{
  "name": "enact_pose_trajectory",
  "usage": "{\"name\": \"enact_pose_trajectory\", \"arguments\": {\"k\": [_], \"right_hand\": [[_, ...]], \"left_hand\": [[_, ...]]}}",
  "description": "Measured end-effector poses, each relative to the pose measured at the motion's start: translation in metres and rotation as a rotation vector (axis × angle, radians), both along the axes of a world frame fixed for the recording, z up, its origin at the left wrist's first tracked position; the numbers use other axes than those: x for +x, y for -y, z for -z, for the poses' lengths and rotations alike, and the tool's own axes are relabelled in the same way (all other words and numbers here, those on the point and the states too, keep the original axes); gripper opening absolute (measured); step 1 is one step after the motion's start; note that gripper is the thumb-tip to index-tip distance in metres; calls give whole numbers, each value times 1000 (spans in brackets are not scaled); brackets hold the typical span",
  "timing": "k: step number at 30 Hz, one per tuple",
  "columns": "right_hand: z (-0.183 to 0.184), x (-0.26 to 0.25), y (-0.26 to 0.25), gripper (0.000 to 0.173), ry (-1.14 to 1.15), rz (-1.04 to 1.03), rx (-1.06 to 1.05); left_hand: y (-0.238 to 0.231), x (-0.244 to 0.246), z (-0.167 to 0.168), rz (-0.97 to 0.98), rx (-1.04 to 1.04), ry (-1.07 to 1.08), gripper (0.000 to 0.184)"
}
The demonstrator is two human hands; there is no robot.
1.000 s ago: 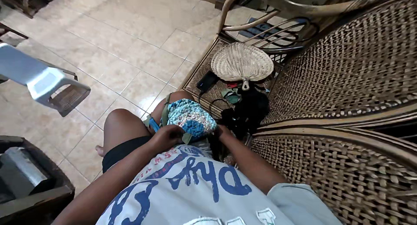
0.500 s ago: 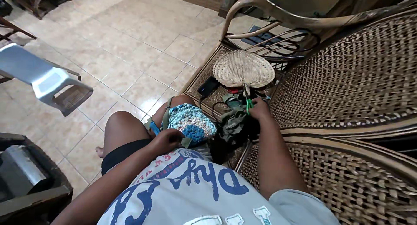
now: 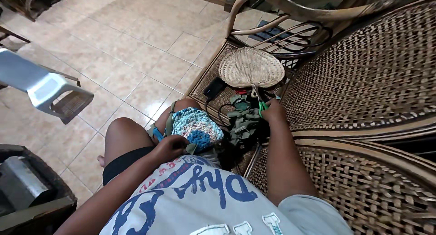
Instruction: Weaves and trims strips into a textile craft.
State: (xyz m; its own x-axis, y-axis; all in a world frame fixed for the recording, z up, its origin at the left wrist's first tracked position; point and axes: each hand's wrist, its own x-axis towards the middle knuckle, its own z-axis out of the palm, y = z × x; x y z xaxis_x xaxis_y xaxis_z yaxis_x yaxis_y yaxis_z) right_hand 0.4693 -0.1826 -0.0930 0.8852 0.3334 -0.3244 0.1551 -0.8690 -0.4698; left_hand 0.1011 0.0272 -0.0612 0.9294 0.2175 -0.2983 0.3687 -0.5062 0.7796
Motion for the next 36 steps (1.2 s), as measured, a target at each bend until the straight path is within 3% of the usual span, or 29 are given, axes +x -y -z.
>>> {"name": "enact_pose_trajectory", "arguments": {"k": [3,8,14,17,22,29,31,33,36], "right_hand": [[11,2,4,49,-2,36,19],[28,-6,-9,49,24,12,221],[45,-43,-34,48,-19,-51,-1],[68,-48,-34,49,25,1,39],[46,-13,-18,48,-159,112,449],[-37,19,9,32,-407,-90,1217],[-49,14,11,38,-486,-159,1426],[-63,9,10,49,-503,-248,1538],[-90,-1,7,48,-491,-307,1604]], "left_hand": [[0,0,-2,-3,0,-10,32],[-1,0,0,6,-1,-2,32],[-2,0,0,12,-6,-1,33],[-2,-1,2,12,-10,15,32],[-2,0,2,12,-28,25,32],[-2,1,2,5,-35,10,33],[-3,1,0,10,-33,4,33],[-3,1,0,15,-32,2,33],[-1,1,-4,-8,-61,15,32]]}}
